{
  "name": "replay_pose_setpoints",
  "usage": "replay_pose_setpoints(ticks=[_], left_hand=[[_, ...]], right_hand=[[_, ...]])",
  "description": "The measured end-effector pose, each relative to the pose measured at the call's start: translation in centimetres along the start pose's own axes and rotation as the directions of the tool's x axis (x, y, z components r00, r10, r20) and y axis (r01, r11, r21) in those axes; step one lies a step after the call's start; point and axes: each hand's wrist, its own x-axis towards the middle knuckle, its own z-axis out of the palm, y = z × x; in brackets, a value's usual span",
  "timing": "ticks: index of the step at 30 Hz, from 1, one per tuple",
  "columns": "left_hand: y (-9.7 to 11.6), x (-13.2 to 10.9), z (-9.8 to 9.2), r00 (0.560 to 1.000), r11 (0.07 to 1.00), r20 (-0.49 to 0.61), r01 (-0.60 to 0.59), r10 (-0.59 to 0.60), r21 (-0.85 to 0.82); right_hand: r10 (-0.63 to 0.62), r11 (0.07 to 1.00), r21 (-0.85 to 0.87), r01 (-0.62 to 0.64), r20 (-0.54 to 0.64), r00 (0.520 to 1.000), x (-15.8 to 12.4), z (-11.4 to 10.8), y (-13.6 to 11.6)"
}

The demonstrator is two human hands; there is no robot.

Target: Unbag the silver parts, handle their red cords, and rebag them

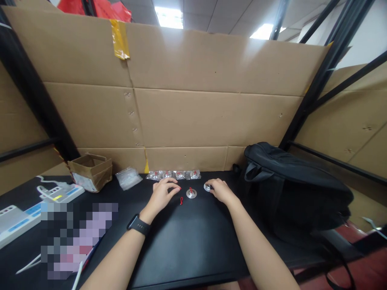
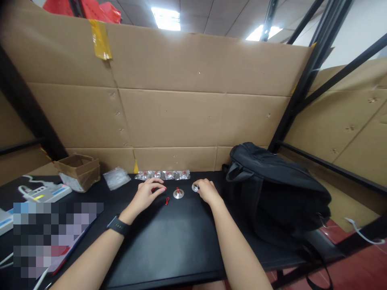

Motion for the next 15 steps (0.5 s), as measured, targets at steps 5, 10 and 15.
replay_pose_setpoints(ticks=[5,10,15], left_hand=[[-0.1,0.1,0.2,0.998,1.0,-0.049,0.03,-0.03,0.009],[-0.5,0.1,0.8,0.994,0.991,-0.081,0.063,-0.073,-0.122],[-0.4,0.1,1.7,0.991,0.964,-0.111,0.047,-0.078,-0.262]], right_hand=[[-0.017,1.0,-0.016,0.017,-0.037,0.999,0.0,-0.1,-0.3],[-0.059,0.97,0.223,0.1,-0.181,0.982,0.1,0.0,-1.6],[-0.103,0.764,0.594,0.252,-0.273,0.957,-0.2,1.0,-5.2]])
